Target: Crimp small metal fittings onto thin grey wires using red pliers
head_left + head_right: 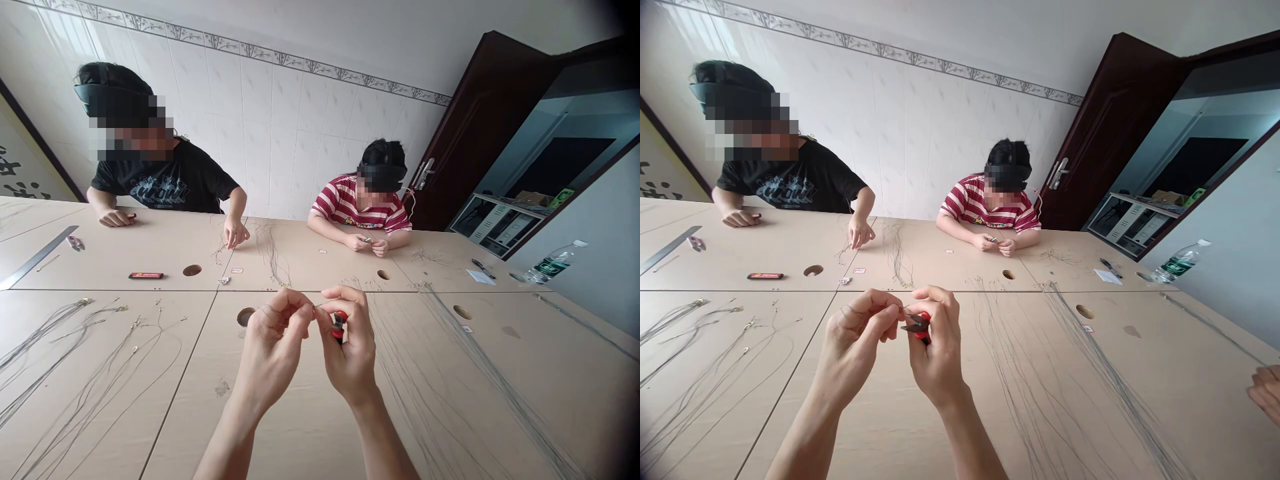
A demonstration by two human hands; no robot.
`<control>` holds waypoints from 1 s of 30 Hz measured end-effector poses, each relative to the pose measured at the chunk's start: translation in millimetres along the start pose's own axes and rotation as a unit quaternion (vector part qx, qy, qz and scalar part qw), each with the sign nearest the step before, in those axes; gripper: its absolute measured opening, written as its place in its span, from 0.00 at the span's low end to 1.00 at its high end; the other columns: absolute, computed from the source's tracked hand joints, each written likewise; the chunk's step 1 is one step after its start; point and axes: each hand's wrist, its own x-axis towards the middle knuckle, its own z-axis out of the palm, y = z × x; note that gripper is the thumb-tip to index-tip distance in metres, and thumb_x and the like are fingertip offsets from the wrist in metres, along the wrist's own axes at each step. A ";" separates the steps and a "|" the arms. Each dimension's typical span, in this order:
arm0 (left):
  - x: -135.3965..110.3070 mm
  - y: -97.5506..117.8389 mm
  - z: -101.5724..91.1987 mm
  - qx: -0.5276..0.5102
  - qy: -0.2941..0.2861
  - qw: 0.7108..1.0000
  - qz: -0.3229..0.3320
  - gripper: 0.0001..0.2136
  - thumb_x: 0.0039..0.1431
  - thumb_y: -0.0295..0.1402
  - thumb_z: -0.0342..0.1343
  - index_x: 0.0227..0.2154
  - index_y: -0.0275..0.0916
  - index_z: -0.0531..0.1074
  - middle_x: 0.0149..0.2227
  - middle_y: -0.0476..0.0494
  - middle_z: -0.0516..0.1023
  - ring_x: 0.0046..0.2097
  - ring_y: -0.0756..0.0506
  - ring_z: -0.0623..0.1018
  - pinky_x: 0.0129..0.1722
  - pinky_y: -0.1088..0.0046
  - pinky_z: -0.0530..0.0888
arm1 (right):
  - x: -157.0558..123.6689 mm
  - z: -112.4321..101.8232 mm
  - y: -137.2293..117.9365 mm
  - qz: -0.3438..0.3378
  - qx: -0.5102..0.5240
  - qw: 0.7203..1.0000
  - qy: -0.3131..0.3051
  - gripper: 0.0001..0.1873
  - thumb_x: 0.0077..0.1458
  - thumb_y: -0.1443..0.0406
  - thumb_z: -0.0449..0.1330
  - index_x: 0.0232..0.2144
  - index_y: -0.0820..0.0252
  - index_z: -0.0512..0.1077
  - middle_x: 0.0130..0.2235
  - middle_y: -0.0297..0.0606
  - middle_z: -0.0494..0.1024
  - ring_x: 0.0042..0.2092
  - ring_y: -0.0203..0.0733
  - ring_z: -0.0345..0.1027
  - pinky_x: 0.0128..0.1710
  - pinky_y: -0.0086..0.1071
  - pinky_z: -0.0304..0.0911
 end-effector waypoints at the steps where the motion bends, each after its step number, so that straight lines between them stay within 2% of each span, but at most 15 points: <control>1: 0.2 -0.2 -0.6 0.005 -0.001 1.000 0.002 0.09 0.61 0.31 0.50 0.25 0.40 0.69 0.21 0.53 0.71 0.25 0.53 0.66 0.25 0.78 0.66 | 0.2 -0.2 0.2 0.000 0.002 1.000 -0.003 0.13 0.58 0.77 0.54 0.38 0.54 0.64 0.44 0.38 0.69 0.47 0.41 0.67 0.30 0.29 0.63; 6: 0.5 -2.4 -4.9 0.023 -0.014 1.000 0.015 0.11 0.62 0.32 0.49 0.24 0.40 0.68 0.21 0.53 0.67 0.25 0.52 0.65 0.23 0.77 0.64 | 0.5 -2.3 2.5 0.003 0.008 1.000 -0.029 0.14 0.58 0.77 0.53 0.39 0.53 0.65 0.44 0.40 0.69 0.49 0.44 0.66 0.33 0.31 0.66; 12: 2.9 -5.4 -6.4 0.015 -0.013 1.000 0.001 0.10 0.61 0.32 0.50 0.23 0.41 0.68 0.19 0.53 0.64 0.26 0.51 0.69 0.23 0.78 0.64 | -0.7 -3.5 2.8 0.008 0.017 0.999 -0.048 0.15 0.57 0.79 0.53 0.39 0.53 0.65 0.44 0.40 0.69 0.50 0.44 0.65 0.35 0.32 0.66; 25: 3.1 -3.9 -7.5 -0.002 -0.017 1.000 0.008 0.10 0.59 0.30 0.51 0.23 0.40 0.68 0.18 0.54 0.66 0.24 0.52 0.68 0.23 0.79 0.68 | 0.6 -5.5 4.4 0.014 0.017 0.997 -0.071 0.14 0.58 0.77 0.53 0.39 0.53 0.65 0.45 0.41 0.70 0.51 0.44 0.65 0.36 0.33 0.67; 30: 4.2 -7.2 -7.3 -0.006 -0.002 1.000 0.009 0.09 0.59 0.29 0.52 0.23 0.39 0.69 0.21 0.51 0.72 0.23 0.53 0.66 0.22 0.78 0.67 | 0.1 -3.8 3.0 0.028 0.035 0.997 -0.058 0.09 0.60 0.74 0.55 0.38 0.54 0.66 0.44 0.41 0.69 0.49 0.43 0.66 0.34 0.32 0.67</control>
